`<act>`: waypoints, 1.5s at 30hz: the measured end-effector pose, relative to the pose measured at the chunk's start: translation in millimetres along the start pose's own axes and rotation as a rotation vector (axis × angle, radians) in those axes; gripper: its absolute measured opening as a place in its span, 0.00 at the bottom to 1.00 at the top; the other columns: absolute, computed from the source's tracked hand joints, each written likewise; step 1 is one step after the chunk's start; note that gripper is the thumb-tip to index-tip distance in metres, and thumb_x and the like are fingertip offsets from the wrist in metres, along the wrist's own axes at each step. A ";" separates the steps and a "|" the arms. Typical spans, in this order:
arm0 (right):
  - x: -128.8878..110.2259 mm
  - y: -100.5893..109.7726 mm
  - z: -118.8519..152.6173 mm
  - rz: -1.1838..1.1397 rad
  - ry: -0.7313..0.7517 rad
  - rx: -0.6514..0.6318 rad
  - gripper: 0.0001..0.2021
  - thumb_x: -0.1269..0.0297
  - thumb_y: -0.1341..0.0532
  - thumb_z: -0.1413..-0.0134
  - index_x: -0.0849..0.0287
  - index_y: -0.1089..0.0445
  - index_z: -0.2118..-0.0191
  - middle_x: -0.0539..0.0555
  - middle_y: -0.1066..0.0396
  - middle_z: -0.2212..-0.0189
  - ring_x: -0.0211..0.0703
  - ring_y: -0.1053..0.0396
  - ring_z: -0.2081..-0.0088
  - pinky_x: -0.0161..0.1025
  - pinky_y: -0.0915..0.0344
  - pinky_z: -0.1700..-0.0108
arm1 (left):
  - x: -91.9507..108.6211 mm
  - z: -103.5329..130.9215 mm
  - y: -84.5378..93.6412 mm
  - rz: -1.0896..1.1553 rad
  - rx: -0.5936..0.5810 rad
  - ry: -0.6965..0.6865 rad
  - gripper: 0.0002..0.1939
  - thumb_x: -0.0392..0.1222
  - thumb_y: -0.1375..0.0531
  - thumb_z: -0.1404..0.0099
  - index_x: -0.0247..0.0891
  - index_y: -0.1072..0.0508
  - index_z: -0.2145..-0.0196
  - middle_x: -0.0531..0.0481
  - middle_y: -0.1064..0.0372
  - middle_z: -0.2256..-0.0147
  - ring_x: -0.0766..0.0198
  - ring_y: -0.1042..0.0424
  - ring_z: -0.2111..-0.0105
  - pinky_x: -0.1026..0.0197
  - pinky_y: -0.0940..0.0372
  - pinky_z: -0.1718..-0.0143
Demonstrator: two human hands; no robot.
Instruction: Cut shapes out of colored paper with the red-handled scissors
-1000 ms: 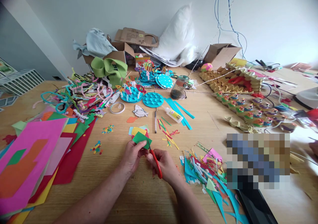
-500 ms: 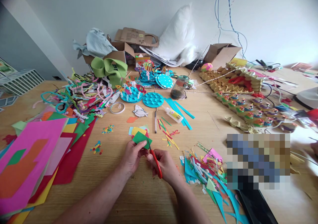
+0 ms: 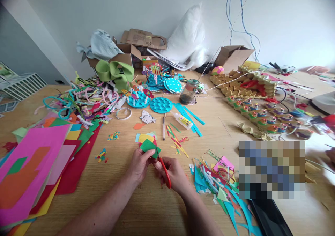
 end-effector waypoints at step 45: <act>-0.7 0.0 -0.8 0.011 0.005 0.011 0.23 0.43 0.39 0.54 0.59 0.42 0.78 0.46 0.40 0.87 0.33 0.42 0.86 0.30 0.49 0.84 | -2.4 -1.4 0.7 0.013 -0.008 -0.010 0.09 0.41 0.36 0.51 0.34 0.30 0.76 0.52 0.31 0.78 0.68 0.35 0.80 0.65 0.39 0.78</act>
Point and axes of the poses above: each hand's wrist, its own z-axis away from the middle knuckle, its own y-axis out of the back of the hand, x = y × z, the point moved 1 cm from there along -z, towards the middle knuckle
